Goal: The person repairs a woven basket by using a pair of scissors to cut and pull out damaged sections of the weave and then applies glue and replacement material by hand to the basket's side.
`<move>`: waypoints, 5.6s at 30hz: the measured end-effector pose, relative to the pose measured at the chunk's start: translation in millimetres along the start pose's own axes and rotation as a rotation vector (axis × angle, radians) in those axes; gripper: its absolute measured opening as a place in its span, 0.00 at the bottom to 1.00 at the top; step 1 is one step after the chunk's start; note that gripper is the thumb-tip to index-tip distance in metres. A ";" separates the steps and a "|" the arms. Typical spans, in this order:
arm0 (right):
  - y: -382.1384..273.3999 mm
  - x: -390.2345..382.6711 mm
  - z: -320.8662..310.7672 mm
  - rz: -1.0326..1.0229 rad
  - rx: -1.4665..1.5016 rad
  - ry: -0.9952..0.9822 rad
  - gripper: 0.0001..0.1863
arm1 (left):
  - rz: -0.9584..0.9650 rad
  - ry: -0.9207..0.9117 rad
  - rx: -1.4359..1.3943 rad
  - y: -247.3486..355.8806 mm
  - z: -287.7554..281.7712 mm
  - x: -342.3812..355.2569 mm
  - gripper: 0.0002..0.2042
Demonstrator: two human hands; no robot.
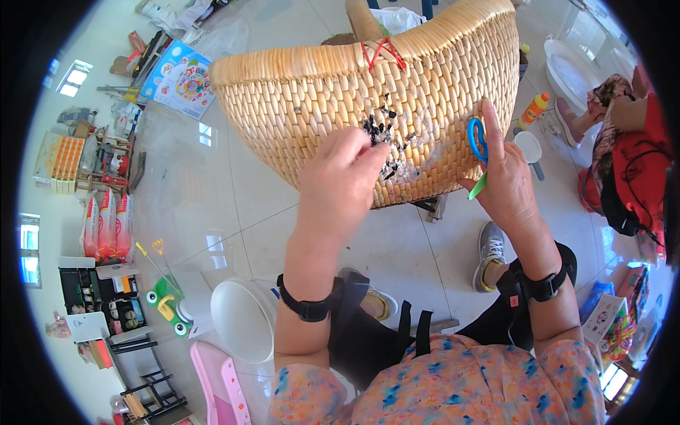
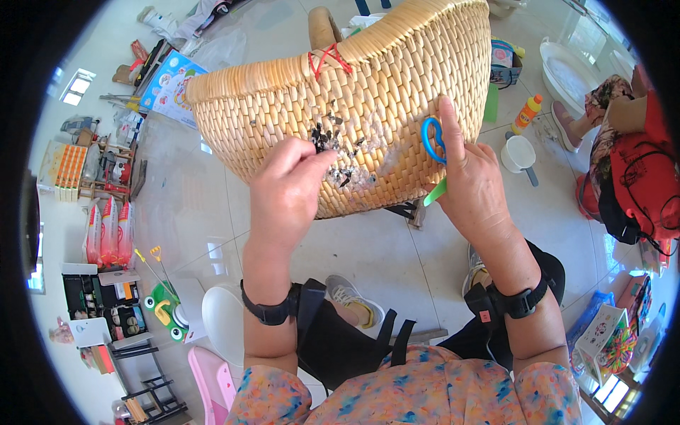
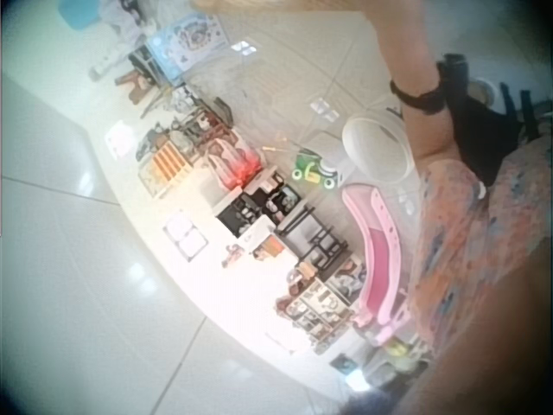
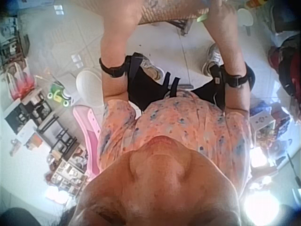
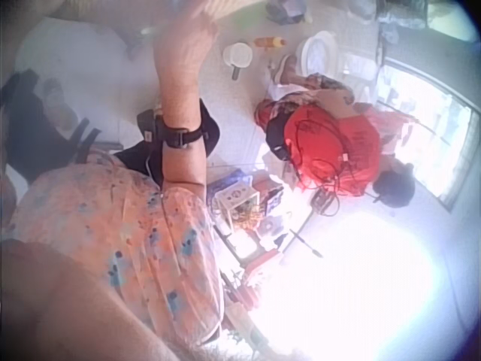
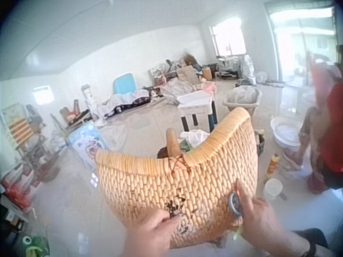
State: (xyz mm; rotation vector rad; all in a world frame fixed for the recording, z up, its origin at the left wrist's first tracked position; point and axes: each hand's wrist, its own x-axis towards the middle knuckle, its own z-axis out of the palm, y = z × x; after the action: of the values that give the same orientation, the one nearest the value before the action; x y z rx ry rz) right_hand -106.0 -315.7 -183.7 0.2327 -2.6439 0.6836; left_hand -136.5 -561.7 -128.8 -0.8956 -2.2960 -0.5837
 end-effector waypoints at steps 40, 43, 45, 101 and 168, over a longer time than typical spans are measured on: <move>0.1 1.1 -0.5 0.016 0.006 -0.011 0.68 | -0.012 0.037 0.106 3.2 -6.0 5.6 0.10; 1.5 -0.6 0.0 0.030 -0.004 -0.038 0.68 | -0.024 -0.047 0.078 6.5 -11.6 3.7 0.10; 2.1 0.3 0.7 0.022 -0.003 -0.016 0.68 | -0.051 -0.003 0.054 6.1 -10.6 4.2 0.09; 0.2 0.8 -1.8 0.057 -0.008 -0.041 0.68 | -0.024 0.032 0.079 -5.3 -7.7 -6.1 0.07; 3.4 1.8 1.6 0.018 -0.011 -0.034 0.67 | -0.140 0.100 -0.009 -5.4 -6.1 7.6 0.07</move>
State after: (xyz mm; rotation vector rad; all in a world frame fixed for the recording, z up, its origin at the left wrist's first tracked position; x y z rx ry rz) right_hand -109.0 -313.6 -185.7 0.2201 -2.6838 0.6770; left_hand -142.6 -565.5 -120.3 -0.6977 -2.2795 -0.6832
